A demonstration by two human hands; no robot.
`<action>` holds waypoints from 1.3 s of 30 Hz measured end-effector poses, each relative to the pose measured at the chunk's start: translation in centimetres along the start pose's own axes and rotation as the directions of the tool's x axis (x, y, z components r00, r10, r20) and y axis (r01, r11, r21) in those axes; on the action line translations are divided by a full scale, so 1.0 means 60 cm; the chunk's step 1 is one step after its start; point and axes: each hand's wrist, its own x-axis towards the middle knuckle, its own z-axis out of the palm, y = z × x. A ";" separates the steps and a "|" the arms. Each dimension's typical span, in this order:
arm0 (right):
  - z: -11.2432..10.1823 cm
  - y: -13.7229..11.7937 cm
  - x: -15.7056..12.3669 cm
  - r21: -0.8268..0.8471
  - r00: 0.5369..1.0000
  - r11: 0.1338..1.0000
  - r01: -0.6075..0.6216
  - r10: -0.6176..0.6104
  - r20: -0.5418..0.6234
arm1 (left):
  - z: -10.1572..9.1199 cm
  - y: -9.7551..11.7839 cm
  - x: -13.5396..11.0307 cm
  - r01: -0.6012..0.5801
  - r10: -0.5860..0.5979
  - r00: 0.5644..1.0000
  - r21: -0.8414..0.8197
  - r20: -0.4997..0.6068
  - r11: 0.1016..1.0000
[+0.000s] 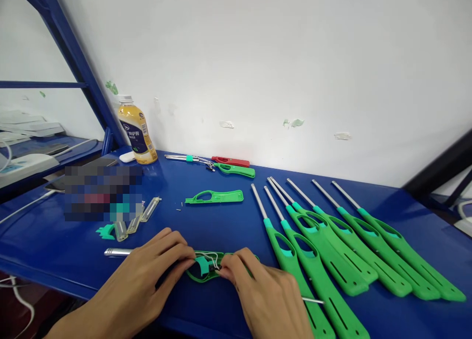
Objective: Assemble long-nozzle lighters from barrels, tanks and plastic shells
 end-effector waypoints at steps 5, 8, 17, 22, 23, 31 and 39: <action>0.001 0.002 -0.004 0.046 1.000 0.999 -0.013 0.013 0.002 | 0.005 -0.004 0.000 -0.015 0.014 1.000 -0.022 -0.016 1.000; 0.000 0.002 -0.003 0.040 1.000 0.999 -0.007 0.007 -0.012 | 0.008 -0.008 0.001 -0.036 0.035 0.999 -0.015 -0.026 0.999; -0.005 -0.005 0.012 0.078 1.000 0.997 0.007 -0.005 -0.027 | 0.013 -0.008 0.001 -0.059 0.060 0.998 0.011 -0.031 0.998; -0.006 -0.008 0.011 0.068 0.999 0.998 0.007 -0.005 -0.034 | 0.010 -0.006 0.003 -0.070 0.071 0.996 0.017 -0.047 0.997; -0.005 -0.008 0.011 0.071 1.000 0.997 0.002 0.000 -0.031 | 0.010 -0.006 0.002 -0.072 0.072 0.996 0.020 -0.054 0.997; -0.001 -0.009 0.006 0.074 1.000 0.997 0.001 0.001 -0.029 | 0.005 -0.015 -0.005 -0.095 0.095 0.990 0.002 -0.108 0.995; -0.005 -0.012 0.006 0.076 0.999 0.997 -0.005 0.008 -0.035 | 0.007 -0.017 0.005 -0.114 0.114 0.985 0.002 -0.130 0.993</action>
